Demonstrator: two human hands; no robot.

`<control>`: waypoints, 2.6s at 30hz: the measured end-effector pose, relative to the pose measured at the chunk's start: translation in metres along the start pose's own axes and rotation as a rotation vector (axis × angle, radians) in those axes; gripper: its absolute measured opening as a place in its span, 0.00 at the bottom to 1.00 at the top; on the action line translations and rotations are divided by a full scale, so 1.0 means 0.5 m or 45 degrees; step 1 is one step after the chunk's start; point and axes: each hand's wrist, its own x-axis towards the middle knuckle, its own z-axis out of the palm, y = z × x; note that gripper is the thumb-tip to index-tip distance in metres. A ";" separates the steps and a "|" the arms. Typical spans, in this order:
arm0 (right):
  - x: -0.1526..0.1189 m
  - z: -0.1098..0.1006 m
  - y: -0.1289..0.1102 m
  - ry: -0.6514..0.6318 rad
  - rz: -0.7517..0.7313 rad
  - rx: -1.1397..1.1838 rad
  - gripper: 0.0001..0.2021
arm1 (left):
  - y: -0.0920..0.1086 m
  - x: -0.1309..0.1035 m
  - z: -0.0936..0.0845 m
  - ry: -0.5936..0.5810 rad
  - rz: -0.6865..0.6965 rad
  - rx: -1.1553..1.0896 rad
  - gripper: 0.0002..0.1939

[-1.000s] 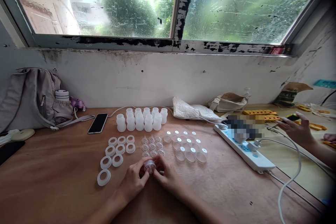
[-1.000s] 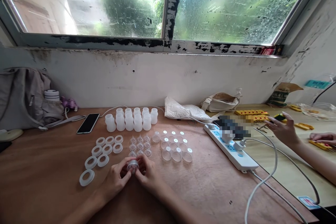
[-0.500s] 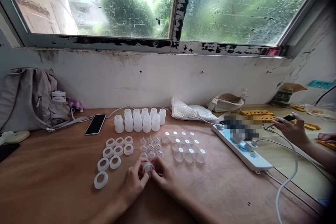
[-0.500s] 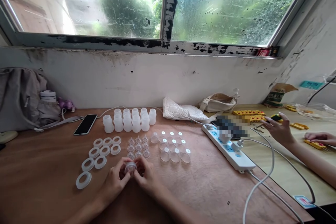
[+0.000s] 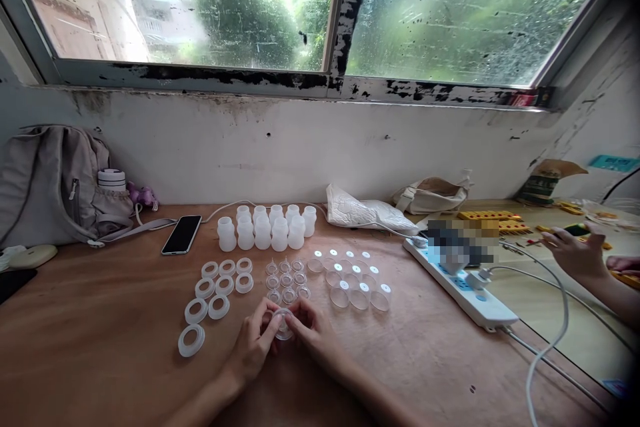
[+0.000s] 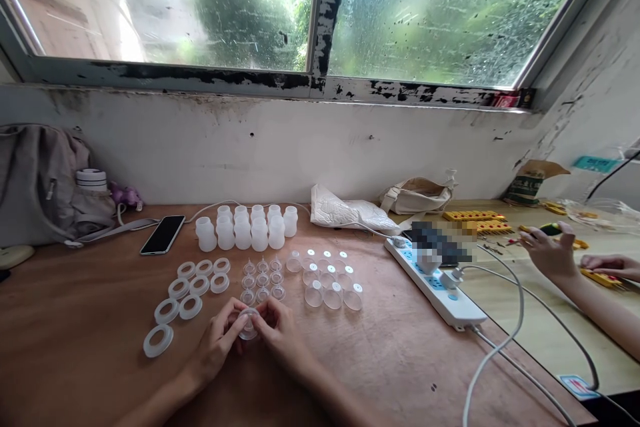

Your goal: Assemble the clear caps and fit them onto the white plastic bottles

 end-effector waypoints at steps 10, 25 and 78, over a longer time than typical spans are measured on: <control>0.001 0.001 0.007 0.010 -0.032 -0.030 0.11 | -0.013 0.004 -0.001 -0.007 0.035 -0.014 0.10; -0.002 0.004 -0.019 0.008 -0.062 -0.097 0.10 | -0.020 0.004 -0.002 -0.009 0.024 0.040 0.10; -0.005 0.006 -0.013 0.020 -0.219 -0.285 0.05 | 0.000 -0.002 -0.006 0.066 0.101 0.290 0.09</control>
